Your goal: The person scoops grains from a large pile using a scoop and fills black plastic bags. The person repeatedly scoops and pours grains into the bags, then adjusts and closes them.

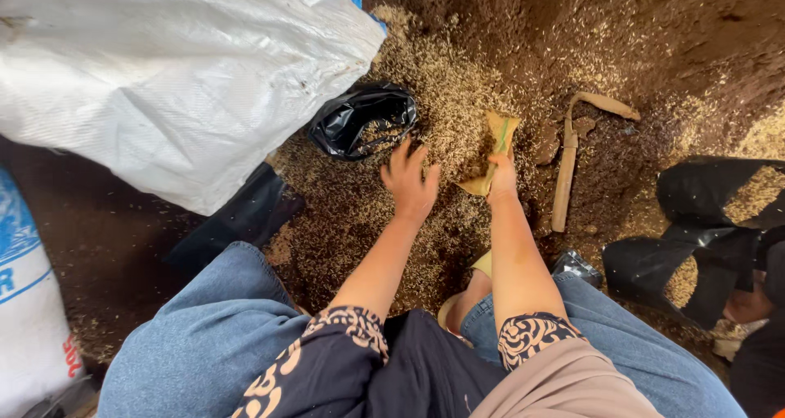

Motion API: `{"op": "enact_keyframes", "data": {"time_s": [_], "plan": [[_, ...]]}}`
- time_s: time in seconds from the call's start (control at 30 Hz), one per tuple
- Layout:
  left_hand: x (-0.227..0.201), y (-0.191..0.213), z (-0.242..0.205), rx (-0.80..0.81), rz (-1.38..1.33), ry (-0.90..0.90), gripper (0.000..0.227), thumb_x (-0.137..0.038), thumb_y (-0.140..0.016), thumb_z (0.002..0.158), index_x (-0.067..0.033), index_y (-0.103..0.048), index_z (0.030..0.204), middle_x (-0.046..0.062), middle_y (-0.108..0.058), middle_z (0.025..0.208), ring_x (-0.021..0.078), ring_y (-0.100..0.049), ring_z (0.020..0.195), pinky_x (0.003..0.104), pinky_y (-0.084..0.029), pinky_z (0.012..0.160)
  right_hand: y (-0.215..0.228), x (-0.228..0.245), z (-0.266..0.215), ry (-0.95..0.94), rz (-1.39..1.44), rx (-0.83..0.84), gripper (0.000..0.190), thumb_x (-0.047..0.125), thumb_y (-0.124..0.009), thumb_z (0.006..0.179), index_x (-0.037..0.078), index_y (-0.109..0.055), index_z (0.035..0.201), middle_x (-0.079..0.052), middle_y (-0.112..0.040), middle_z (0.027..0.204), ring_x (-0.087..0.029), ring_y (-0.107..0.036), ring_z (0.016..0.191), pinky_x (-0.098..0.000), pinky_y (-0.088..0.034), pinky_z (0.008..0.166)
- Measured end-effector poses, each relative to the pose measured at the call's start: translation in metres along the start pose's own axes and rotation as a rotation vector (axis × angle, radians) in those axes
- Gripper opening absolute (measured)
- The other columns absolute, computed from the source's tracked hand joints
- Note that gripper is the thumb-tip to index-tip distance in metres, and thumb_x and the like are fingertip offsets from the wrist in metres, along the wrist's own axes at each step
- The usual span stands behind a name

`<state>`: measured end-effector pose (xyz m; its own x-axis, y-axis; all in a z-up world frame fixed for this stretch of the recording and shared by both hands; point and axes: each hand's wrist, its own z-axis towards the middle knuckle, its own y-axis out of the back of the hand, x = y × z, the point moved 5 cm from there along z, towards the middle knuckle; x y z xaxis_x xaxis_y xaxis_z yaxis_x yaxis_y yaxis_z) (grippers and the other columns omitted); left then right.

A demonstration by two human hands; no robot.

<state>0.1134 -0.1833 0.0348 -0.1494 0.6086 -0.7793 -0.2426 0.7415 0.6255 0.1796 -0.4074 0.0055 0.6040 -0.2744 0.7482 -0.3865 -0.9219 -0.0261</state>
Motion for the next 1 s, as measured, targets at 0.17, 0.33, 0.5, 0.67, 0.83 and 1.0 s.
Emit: {"op": "enact_keyframes", "data": {"time_s": [0.17, 0.33, 0.5, 0.67, 0.83, 1.0], "plan": [[0.089, 0.038, 0.000, -0.370, -0.721, 0.659, 0.045, -0.046, -0.063, 0.104, -0.0069, -0.042, 0.107, 0.005, -0.047, 0.094, 0.0188, -0.050, 0.087, 0.036, -0.046, 0.082, 0.014, 0.000, -0.009, -0.118, -0.117, -0.066, 0.081, 0.031, -0.054, 0.083, 0.016, -0.029, 0.159, -0.017, -0.031, 0.165, -0.037, -0.038, 0.144, -0.0611, -0.028, 0.117], [0.110, 0.060, 0.054, -0.242, -0.864, 0.926, 0.084, -0.030, -0.072, 0.085, -0.0074, -0.021, 0.147, 0.014, -0.058, 0.116, 0.0307, -0.070, 0.091, 0.048, -0.058, 0.077, 0.022, 0.026, -0.037, -0.152, -0.251, -0.131, 0.078, 0.044, -0.058, 0.080, 0.014, -0.043, 0.151, -0.014, -0.039, 0.159, -0.034, -0.042, 0.135, -0.0604, -0.032, 0.106], [0.067, 0.087, 0.059, -0.171, -0.475, 0.667, 0.086, -0.024, -0.071, 0.093, -0.0008, -0.016, 0.155, 0.026, -0.059, 0.128, 0.0377, -0.064, 0.106, 0.049, -0.053, 0.088, 0.012, 0.078, -0.058, -0.032, -0.196, -0.018, 0.059, 0.034, -0.058, 0.085, 0.004, -0.054, 0.135, -0.014, -0.061, 0.128, -0.028, -0.064, 0.102, -0.0463, -0.053, 0.082], [0.019, 0.112, 0.039, -0.114, -0.538, 0.538, 0.079, -0.017, -0.066, 0.093, -0.0084, -0.021, 0.157, 0.027, -0.062, 0.127, 0.0365, -0.069, 0.102, 0.047, -0.054, 0.086, -0.019, 0.099, -0.094, -0.005, -0.348, 0.131, 0.047, 0.028, -0.057, 0.092, 0.004, -0.050, 0.133, -0.011, -0.060, 0.106, -0.021, -0.062, 0.077, -0.0406, -0.055, 0.071], [-0.009, 0.124, 0.016, 0.081, -0.609, 0.253, 0.091, 0.007, -0.049, 0.081, -0.0236, -0.022, 0.162, 0.025, -0.057, 0.138, 0.0353, -0.069, 0.104, 0.045, -0.055, 0.086, -0.072, 0.086, -0.129, -0.131, -0.445, 0.147, 0.054, 0.028, -0.055, 0.089, 0.009, -0.044, 0.139, -0.013, -0.060, 0.113, -0.024, -0.064, 0.088, -0.0441, -0.056, 0.083], [0.006, 0.125, -0.005, 0.002, -0.469, 0.122, 0.071, 0.002, -0.047, 0.090, -0.0166, -0.037, 0.158, 0.022, -0.054, 0.146, 0.0410, -0.063, 0.118, 0.048, -0.050, 0.096, -0.106, 0.073, -0.144, -0.113, -0.606, 0.000, 0.075, 0.034, -0.061, 0.097, 0.003, -0.031, 0.158, -0.025, -0.040, 0.148, -0.028, -0.043, 0.118, -0.0499, -0.043, 0.095]]}}
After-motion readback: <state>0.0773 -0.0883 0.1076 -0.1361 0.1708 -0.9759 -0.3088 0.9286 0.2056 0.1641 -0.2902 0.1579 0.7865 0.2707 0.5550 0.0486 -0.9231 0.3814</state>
